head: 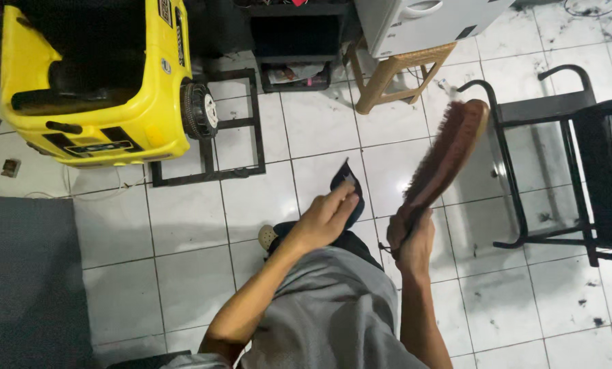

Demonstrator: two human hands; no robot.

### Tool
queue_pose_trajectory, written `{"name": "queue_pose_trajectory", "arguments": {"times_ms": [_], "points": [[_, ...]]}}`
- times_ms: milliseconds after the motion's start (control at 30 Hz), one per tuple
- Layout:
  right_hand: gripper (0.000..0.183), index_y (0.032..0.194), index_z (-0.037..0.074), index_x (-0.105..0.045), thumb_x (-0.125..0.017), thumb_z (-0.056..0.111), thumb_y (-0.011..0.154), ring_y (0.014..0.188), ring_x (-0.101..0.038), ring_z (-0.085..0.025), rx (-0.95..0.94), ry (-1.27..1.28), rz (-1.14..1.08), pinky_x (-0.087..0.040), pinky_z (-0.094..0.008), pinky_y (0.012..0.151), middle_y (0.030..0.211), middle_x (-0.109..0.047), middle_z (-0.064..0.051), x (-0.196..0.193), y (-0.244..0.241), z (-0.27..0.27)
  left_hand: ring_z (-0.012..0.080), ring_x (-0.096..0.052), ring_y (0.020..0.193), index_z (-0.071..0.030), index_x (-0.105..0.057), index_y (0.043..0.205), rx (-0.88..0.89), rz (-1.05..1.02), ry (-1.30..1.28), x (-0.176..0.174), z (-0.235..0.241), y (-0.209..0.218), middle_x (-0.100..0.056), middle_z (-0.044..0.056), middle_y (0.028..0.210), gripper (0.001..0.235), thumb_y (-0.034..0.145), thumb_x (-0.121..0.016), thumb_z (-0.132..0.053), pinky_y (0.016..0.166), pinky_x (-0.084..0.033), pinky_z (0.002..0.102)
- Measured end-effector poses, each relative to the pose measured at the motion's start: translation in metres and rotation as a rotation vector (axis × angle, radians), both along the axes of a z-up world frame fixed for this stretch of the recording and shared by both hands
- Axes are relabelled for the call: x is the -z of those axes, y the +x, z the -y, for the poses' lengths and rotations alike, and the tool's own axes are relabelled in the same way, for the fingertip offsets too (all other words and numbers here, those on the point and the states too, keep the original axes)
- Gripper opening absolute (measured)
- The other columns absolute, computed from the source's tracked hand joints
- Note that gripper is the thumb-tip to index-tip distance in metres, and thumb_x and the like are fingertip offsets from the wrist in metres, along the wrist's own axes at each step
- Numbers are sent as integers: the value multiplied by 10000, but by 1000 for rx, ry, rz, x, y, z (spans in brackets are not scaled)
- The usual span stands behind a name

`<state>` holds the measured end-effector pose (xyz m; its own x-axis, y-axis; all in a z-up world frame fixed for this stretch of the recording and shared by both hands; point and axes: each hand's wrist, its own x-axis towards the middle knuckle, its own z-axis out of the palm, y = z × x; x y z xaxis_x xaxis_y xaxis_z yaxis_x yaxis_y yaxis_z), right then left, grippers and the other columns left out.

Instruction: The person folds and wraps cloths around a wooden brush by hand.

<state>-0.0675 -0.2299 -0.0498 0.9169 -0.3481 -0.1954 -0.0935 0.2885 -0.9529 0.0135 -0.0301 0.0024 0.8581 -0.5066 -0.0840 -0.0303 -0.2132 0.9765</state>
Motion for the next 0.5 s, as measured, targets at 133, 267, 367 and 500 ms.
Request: {"name": "queue_pose_trajectory", "arguments": {"times_ms": [133, 267, 367, 500], "points": [[553, 845, 120, -453, -337, 574, 1138, 508, -320, -111, -392, 258, 109, -265, -280, 470, 630, -370, -1, 53, -16, -24, 185, -572, 687, -30, -545, 1145, 24, 189, -147, -48, -6, 28, -544, 133, 774, 188, 1143, -482, -206, 671, -488, 350], [561, 1181, -28, -612, -372, 479, 1163, 709, -657, -379, -606, -743, 213, -512, -385, 597, 779, -649, -230, 154, 1, -25, 99, -486, 734, -22, -537, 1128, -64, -83, -399, -84, -31, 34, -522, 24, 879, 151, 1091, -490, -161, 674, -414, 287], [485, 1164, 59, -672, -403, 459, 1111, 721, -667, -405, -952, -1170, -296, -527, -488, 667, 784, -675, -229, 193, 11, -4, 51, -454, 860, 3, -550, 1090, -271, 243, -560, -98, -65, 26, -525, 3, 976, 212, 1167, -519, -192, 813, -383, 194], [487, 1044, 54, -609, -380, 477, 1120, 626, -577, -282, -1007, -1157, -495, -480, -398, 582, 714, -577, -135, 202, 17, 33, 52, -488, 889, 3, -563, 1110, -421, 333, -504, -112, -82, 6, -560, 19, 1013, 246, 1160, -533, -236, 830, -400, 202]]}}
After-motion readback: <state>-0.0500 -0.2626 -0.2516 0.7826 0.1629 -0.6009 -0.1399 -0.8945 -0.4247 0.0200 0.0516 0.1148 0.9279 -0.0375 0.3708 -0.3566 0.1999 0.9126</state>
